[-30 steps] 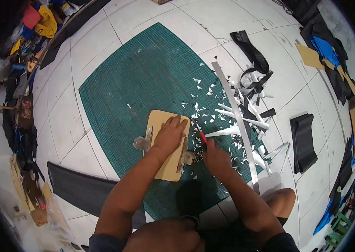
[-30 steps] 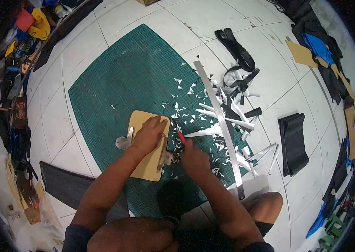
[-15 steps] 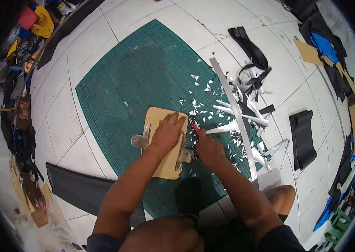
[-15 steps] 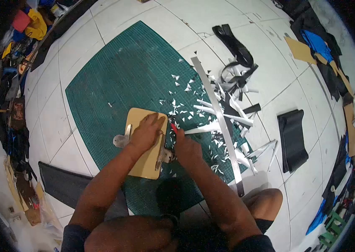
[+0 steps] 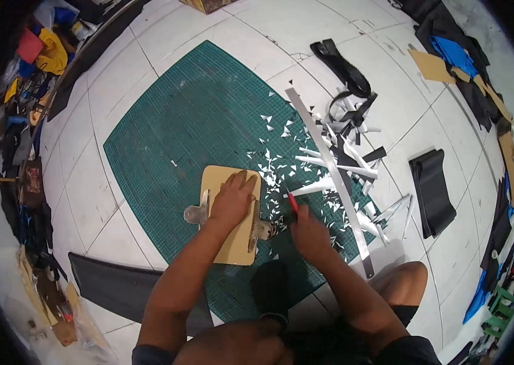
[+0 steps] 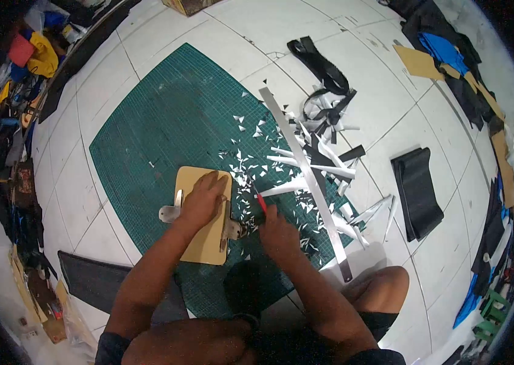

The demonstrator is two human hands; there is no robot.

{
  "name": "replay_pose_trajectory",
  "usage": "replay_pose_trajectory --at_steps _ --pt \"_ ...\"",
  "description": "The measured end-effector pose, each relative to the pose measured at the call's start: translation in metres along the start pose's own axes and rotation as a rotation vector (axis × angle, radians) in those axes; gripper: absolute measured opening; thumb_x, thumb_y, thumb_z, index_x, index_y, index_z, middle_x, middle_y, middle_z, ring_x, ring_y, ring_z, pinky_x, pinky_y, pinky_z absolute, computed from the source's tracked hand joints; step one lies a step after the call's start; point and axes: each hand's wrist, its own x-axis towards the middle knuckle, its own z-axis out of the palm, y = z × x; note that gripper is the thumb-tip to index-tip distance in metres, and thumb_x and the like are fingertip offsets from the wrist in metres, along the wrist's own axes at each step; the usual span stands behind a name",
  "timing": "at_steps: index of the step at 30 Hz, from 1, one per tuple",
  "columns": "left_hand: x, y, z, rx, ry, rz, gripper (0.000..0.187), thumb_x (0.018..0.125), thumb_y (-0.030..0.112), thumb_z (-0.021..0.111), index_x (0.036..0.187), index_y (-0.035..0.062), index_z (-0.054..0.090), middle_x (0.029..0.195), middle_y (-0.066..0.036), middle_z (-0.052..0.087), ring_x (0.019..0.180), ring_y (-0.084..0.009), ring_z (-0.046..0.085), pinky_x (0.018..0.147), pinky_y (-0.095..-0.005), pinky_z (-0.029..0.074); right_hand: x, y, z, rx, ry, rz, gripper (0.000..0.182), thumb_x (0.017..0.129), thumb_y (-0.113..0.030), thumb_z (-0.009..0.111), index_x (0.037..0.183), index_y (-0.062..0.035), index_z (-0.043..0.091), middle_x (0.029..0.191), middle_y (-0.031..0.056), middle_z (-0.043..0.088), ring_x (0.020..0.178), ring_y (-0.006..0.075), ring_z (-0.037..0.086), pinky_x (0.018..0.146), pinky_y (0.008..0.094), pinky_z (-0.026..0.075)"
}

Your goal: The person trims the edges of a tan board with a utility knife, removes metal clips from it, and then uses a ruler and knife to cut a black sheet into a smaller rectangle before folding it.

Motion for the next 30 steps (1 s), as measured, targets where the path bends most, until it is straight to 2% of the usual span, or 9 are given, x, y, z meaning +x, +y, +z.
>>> replay_pose_trajectory --at_steps 4,8,14,17,20,23,26,28,30 --pt "-0.017 -0.002 0.000 -0.021 0.198 0.018 0.056 0.084 0.020 0.070 0.137 0.0087 0.051 0.144 -0.020 0.045 0.132 -0.0385 0.045 0.107 -0.0516 0.039 0.016 -0.008 -0.001 0.019 0.002 -0.027 0.026 0.093 -0.021 0.056 0.107 -0.0049 0.041 0.088 0.0258 0.064 0.074 0.0468 0.066 0.065 0.0555 0.054" --pt "-0.068 -0.020 -0.008 0.381 0.497 -0.483 0.062 0.079 0.033 0.076 0.132 0.0087 0.056 0.130 -0.020 0.053 0.119 -0.0363 0.051 0.100 -0.0564 0.036 0.020 -0.010 0.002 0.055 -0.015 -0.073 0.025 0.093 -0.019 0.055 0.108 -0.0049 0.041 0.088 0.0239 0.065 0.073 0.0463 0.066 0.064 0.0566 0.053" --pt "-0.096 -0.054 -0.021 0.084 0.134 -0.644 0.060 0.078 0.033 0.078 0.129 0.0080 0.059 0.118 -0.012 0.059 0.109 -0.0330 0.056 0.095 -0.0578 0.037 0.024 -0.008 0.012 0.039 -0.044 -0.027 0.025 0.093 -0.019 0.055 0.109 -0.0048 0.041 0.083 0.0229 0.066 0.073 0.0445 0.066 0.065 0.0567 0.052" --pt "-0.097 -0.084 -0.025 -0.059 0.165 -0.480 0.053 0.077 0.024 0.079 0.125 0.0069 0.062 0.115 -0.013 0.060 0.103 -0.0328 0.058 0.092 -0.0520 0.042 0.020 0.000 0.008 0.074 0.064 0.018 0.025 0.093 -0.019 0.055 0.108 -0.0040 0.041 0.081 0.0240 0.065 0.071 0.0443 0.066 0.062 0.0551 0.052" --pt "-0.091 -0.104 -0.028 -0.082 0.222 -0.299 0.049 0.073 0.016 0.082 0.118 0.0054 0.065 0.108 -0.014 0.062 0.095 -0.0333 0.059 0.086 -0.0461 0.046 0.012 -0.006 0.006 0.101 0.005 -0.083 0.025 0.093 -0.018 0.055 0.108 -0.0038 0.041 0.082 0.0244 0.065 0.067 0.0438 0.066 0.059 0.0538 0.052" --pt "-0.077 -0.083 -0.047 0.414 0.391 -0.076 0.040 0.077 0.015 0.078 0.113 0.0044 0.066 0.101 -0.015 0.064 0.089 -0.0325 0.061 0.082 -0.0444 0.048 0.005 -0.018 0.017 0.080 -0.064 -0.092 0.026 0.093 -0.018 0.056 0.108 -0.0043 0.041 0.079 0.0222 0.065 0.067 0.0425 0.067 0.057 0.0521 0.053" --pt "-0.059 -0.058 -0.038 -0.011 0.409 -0.264 0.028 0.080 0.013 0.074 0.106 0.0038 0.066 0.099 -0.015 0.063 0.088 -0.0316 0.061 0.082 -0.0439 0.048 0.001 -0.024 0.020 0.048 -0.123 -0.070 0.028 0.094 -0.019 0.057 0.113 -0.0031 0.043 0.093 0.0219 0.066 0.075 0.0401 0.069 0.063 0.0486 0.058" --pt "-0.045 -0.040 -0.016 -0.322 0.367 -0.248 0.023 0.083 0.017 0.073 0.099 0.0040 0.065 0.096 -0.016 0.062 0.089 -0.0306 0.061 0.081 -0.0417 0.049 0.000 -0.022 0.020 0.040 -0.114 -0.057 0.027 0.092 -0.019 0.058 0.109 -0.0039 0.043 0.088 0.0207 0.064 0.073 0.0404 0.068 0.060 0.0491 0.056" --pt "-0.026 -0.022 -0.001 -0.490 0.269 -0.387 0.028 0.083 0.025 0.076 0.095 0.0035 0.063 0.093 -0.016 0.060 0.087 -0.0311 0.061 0.079 -0.0398 0.049 -0.002 -0.020 0.022 0.037 -0.110 -0.058 0.026 0.091 -0.018 0.059 0.106 -0.0043 0.042 0.088 0.0204 0.064 0.071 0.0407 0.068 0.059 0.0493 0.056"
